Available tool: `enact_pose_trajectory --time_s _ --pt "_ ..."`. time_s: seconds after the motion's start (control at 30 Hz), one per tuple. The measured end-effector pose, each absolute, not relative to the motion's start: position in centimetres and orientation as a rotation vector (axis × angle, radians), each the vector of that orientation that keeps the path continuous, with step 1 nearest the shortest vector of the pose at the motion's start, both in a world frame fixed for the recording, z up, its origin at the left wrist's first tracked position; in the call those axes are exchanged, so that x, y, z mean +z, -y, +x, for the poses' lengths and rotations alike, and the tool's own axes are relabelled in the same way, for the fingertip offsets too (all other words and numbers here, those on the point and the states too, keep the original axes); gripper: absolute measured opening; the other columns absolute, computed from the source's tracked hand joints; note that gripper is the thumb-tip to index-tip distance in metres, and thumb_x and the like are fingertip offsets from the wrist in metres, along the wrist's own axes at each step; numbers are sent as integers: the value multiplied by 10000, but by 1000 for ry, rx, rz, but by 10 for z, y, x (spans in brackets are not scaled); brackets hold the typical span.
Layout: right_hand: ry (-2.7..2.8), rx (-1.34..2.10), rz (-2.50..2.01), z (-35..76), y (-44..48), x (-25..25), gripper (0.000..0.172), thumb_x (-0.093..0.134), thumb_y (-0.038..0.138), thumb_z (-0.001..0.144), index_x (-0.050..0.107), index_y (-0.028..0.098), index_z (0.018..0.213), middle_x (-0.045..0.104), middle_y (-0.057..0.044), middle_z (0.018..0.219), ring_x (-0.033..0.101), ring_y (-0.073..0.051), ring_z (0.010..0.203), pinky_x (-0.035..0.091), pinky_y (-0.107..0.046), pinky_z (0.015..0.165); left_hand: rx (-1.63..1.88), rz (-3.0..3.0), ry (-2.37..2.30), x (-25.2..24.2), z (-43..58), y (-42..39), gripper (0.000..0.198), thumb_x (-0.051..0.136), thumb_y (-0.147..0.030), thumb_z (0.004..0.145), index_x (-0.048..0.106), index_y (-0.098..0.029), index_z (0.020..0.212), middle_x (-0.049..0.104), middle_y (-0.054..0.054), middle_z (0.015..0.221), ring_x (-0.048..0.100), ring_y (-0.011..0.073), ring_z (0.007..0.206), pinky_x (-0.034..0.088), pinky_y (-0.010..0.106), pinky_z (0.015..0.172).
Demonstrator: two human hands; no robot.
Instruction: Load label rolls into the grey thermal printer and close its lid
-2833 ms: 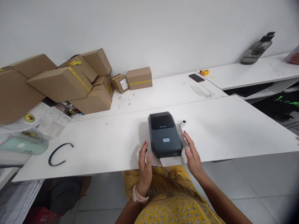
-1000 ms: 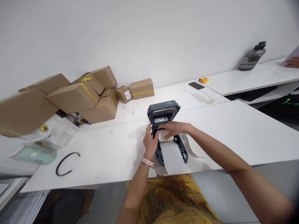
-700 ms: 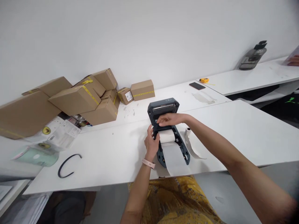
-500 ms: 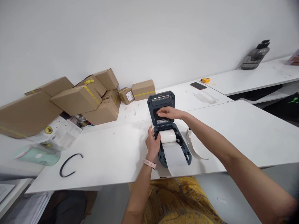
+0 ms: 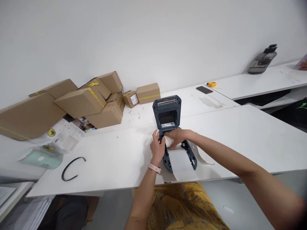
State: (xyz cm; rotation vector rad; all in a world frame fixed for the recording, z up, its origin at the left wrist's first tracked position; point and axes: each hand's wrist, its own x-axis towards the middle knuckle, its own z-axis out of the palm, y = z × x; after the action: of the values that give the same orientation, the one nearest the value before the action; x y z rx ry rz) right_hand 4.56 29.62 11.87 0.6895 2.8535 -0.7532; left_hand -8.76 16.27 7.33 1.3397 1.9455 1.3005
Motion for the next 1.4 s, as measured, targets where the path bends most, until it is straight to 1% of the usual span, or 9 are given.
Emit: enact_pose_trajectory --time_s 0.17,0.37,0.47,0.6,0.77,0.9,1.0,1.07,1.4 --pt "-2739 -824 684 48 -293 123 793 879 478 510 660 205 1222 723 -129 1172 674 -401 1082 530 -437 864 1283 1363 -1938 76 -89 -164 589 566 -305 954 378 -237 1507 609 168 1462 632 282 1306 475 441 1075" --pt "-2687 -1085 491 57 -303 144 717 874 474 517 685 178 1142 728 -95 1138 678 -336 1022 537 -384 841 1308 1335 -1929 76 -89 -162 608 583 -337 953 360 -265 1514 615 136 1464 655 264 1276 485 415 1073" --pt "-2685 -1270 411 72 -305 155 749 892 435 495 681 181 1167 729 -77 1136 683 -305 1023 542 -345 843 1321 1344 -1918 74 -89 -161 601 566 -336 962 350 -261 1517 611 138 1468 645 258 1290 495 407 1061" --pt "-2739 -1612 372 114 -309 166 878 854 489 562 578 205 1345 681 -93 1280 656 -292 1153 530 -338 932 1335 1357 -1911 73 -88 -161 567 546 -330 972 364 -270 1506 598 131 1484 621 265 1320 491 425 1063" --pt "-2808 -2466 708 170 -324 162 949 953 525 443 605 227 1274 643 -199 1346 639 -363 1183 514 -453 948 1352 1365 -1905 70 -87 -162 556 528 -320 978 369 -242 1506 577 158 1500 594 274 1351 478 444 1080" --pt "-2747 -2724 1068 183 -342 143 884 937 510 577 554 265 1335 530 -240 1487 647 -313 1162 526 -417 884 1361 1375 -1889 67 -88 -162 550 521 -326 986 364 -254 1508 565 150 1514 574 266 1372 483 435 1077" --pt "-2617 -2784 1410 175 -360 121 545 778 430 856 577 258 1333 612 -147 1386 669 -234 1079 564 -393 886 1376 1371 -1878 66 -88 -163 558 538 -340 983 369 -250 1507 565 155 1513 557 261 1389 481 420 1085" --pt "-2523 -2772 1638 165 -372 105 383 648 380 974 594 224 1319 637 -96 1316 668 -213 1073 582 -413 901 1385 1363 -1873 65 -88 -163 563 555 -350 977 379 -251 1503 570 158 1507 553 267 1393 479 422 1090" --pt "-2453 -2420 2287 130 -390 32 396 646 375 977 595 182 1319 629 -96 1325 658 -237 1121 575 -464 934 1408 1341 -1847 65 -88 -164 569 567 -405 972 407 -244 1493 560 166 1514 564 295 1380 473 463 1108"
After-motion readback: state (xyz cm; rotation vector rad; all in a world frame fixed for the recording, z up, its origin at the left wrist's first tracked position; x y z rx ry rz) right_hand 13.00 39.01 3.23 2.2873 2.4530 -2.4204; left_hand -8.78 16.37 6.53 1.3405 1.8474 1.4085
